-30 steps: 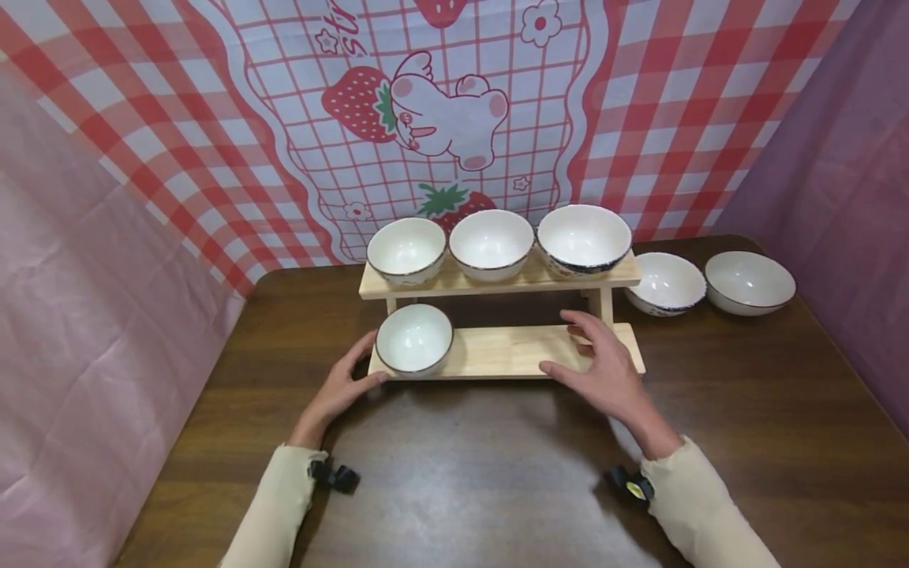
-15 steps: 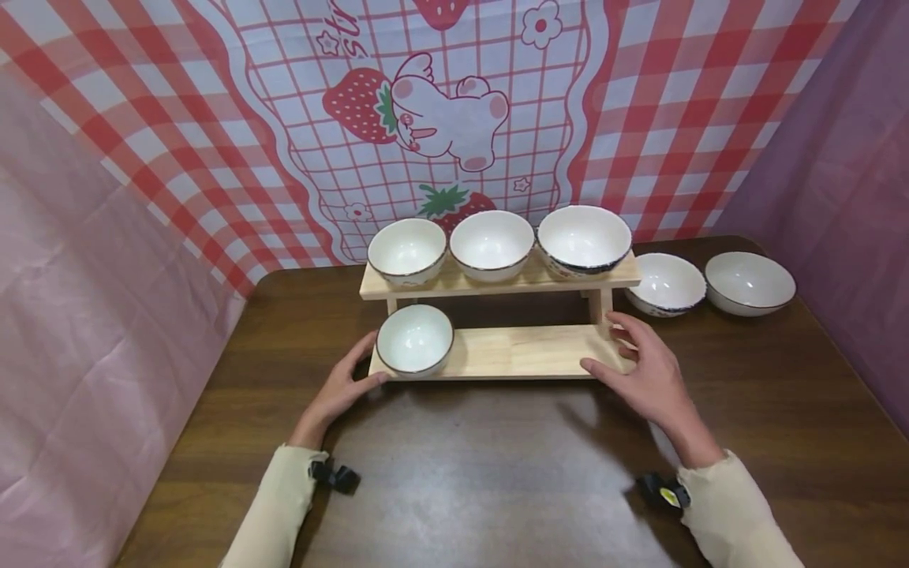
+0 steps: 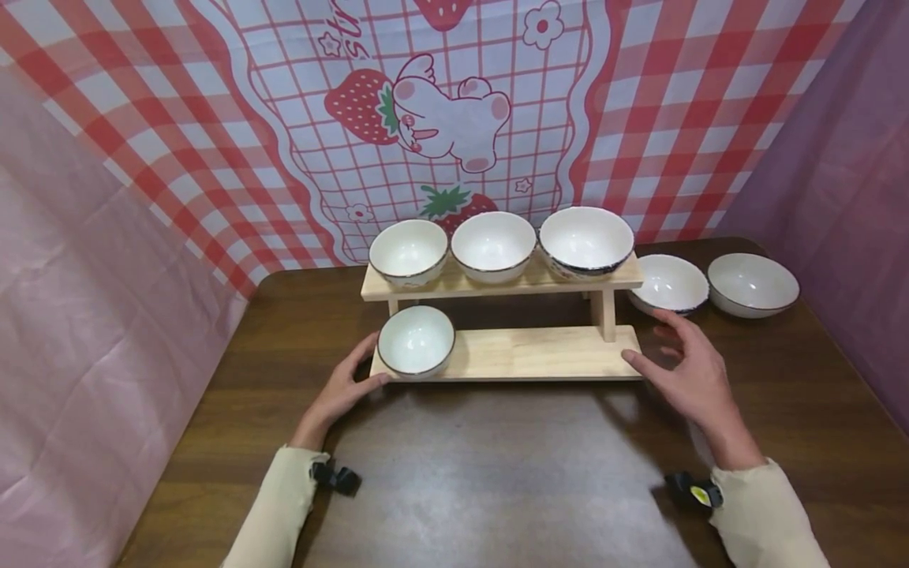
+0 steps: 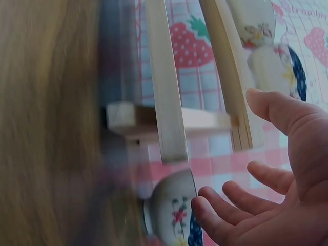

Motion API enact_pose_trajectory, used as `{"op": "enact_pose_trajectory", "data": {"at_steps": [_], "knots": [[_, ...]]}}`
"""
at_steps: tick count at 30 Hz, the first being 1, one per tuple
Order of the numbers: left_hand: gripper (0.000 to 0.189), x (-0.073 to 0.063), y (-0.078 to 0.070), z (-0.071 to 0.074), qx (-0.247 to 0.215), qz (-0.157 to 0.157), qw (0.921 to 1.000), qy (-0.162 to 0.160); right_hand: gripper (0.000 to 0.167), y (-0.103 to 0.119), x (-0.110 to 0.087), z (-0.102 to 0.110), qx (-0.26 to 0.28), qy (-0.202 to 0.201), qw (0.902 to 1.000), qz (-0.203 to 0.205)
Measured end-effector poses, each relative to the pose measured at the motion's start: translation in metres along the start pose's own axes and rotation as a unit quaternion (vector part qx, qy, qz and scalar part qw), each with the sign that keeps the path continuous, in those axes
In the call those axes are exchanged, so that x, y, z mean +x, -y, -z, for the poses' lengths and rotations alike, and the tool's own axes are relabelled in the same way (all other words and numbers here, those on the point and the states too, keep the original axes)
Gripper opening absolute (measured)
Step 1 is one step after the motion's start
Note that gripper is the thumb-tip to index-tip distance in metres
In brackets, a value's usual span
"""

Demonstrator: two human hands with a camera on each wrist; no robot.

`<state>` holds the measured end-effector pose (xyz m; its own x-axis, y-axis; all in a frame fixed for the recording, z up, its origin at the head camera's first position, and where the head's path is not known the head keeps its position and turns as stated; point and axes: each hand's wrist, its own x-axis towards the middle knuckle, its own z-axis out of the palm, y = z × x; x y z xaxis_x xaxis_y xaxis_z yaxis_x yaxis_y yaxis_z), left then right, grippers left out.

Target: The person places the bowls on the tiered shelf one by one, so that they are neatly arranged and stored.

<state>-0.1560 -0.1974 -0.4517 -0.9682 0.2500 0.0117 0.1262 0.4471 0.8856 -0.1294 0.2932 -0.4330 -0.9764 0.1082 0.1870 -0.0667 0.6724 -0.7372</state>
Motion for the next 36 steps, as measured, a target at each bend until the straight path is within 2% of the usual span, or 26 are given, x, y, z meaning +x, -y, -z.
{"op": "enact_pose_trajectory", "data": {"at_steps": [7,16,19,25,30,36], "knots": [[0.074,-0.001,0.001,-0.001,-0.003,-0.007,1.0,-0.004,0.082,-0.013,0.007,0.015,-0.003,-0.014,0.9985,-0.053],[0.075,0.0,0.002,-0.001,-0.007,-0.009,0.9999,-0.007,0.077,-0.026,0.015,0.03,0.023,-0.049,0.9965,-0.064],[0.075,0.0,0.002,-0.001,-0.006,-0.01,0.9999,-0.006,0.075,-0.029,0.017,0.035,0.015,-0.063,0.9949,-0.077],[0.074,0.0,0.002,0.0,-0.007,-0.01,0.9999,-0.005,0.075,-0.033,0.025,0.042,-0.022,-0.103,0.9868,-0.123],[0.074,0.0,0.002,-0.001,-0.01,-0.011,0.9999,-0.006,0.07,-0.037,0.03,0.046,-0.03,-0.149,0.9795,-0.133],[0.074,0.0,0.003,-0.001,-0.011,-0.013,0.9998,-0.005,0.068,-0.043,0.034,0.051,-0.051,-0.166,0.971,-0.164]]}}
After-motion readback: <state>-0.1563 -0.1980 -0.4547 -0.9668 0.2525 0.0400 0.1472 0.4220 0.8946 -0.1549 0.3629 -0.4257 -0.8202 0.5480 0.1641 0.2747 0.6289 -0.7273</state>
